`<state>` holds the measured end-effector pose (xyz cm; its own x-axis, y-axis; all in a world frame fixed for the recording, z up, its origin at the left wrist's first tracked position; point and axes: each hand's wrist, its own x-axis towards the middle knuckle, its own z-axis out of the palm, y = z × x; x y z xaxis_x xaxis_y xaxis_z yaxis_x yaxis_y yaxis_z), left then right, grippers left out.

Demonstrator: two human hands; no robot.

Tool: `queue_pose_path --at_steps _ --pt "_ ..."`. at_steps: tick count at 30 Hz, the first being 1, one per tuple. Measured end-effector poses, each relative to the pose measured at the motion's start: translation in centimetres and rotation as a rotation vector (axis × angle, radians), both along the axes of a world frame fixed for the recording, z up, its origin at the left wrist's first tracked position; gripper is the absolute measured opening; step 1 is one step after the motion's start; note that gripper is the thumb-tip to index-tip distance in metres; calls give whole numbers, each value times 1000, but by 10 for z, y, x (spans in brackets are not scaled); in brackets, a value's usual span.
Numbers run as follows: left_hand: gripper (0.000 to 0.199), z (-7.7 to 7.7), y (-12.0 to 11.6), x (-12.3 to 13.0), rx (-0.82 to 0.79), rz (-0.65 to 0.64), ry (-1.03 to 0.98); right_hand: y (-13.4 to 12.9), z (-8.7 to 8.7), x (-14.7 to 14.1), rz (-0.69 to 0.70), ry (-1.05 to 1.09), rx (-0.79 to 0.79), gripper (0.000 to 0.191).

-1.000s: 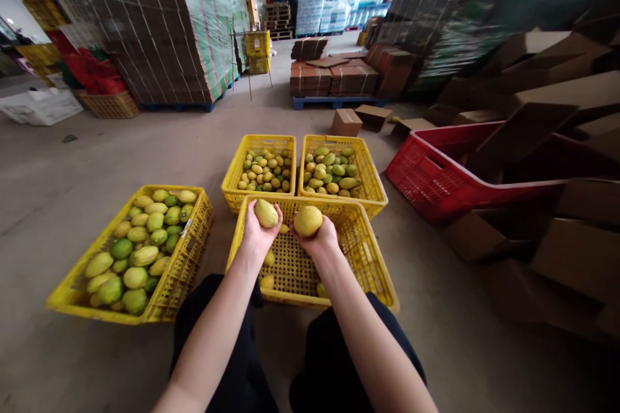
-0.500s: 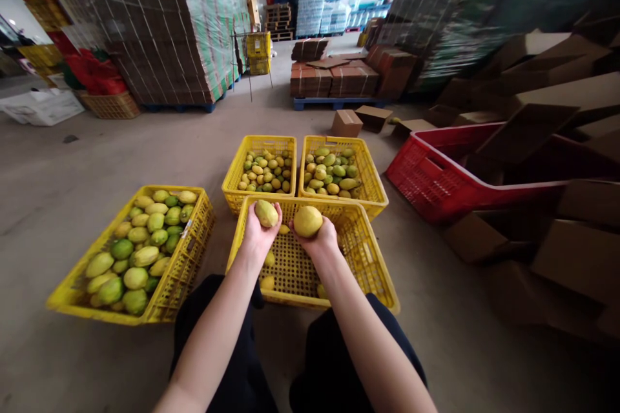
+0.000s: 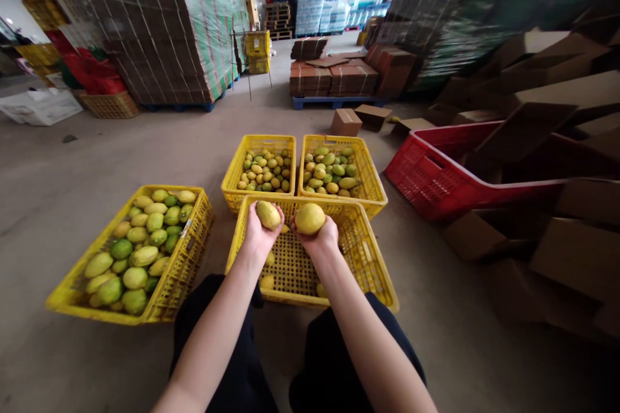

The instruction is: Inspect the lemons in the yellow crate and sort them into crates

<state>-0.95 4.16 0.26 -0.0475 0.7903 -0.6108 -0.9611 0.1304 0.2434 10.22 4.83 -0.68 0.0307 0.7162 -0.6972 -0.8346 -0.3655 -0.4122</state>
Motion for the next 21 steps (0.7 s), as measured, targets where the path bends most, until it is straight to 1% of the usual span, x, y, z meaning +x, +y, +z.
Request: queue_pose_path --at_steps 2,4,6,10,12,14,17,19,21 --pt "9 1 0 0 6 46 65 0 1 -2 -42 -38 -22 15" --pt "9 1 -1 -1 12 72 67 0 1 -3 -63 -63 -26 12" --pt "10 0 -1 -1 19 51 11 0 2 -3 -54 -66 -33 14" --pt "22 -3 -1 -1 1 -47 -65 0 0 -1 6 -19 -52 19" --pt "24 -4 -1 0 -11 -47 -66 0 -2 0 16 -8 -52 18" --pt "22 -3 0 1 -28 -29 -32 1 -4 0 9 -12 -56 15" --pt "16 -2 -1 1 -25 -25 91 2 -6 -2 -15 -1 -38 11" --pt "14 -2 -2 0 -9 -25 154 2 -6 -2 -34 21 -16 10" --pt "13 -3 -3 -1 -37 -16 182 2 -5 -2 -45 38 -5 11"
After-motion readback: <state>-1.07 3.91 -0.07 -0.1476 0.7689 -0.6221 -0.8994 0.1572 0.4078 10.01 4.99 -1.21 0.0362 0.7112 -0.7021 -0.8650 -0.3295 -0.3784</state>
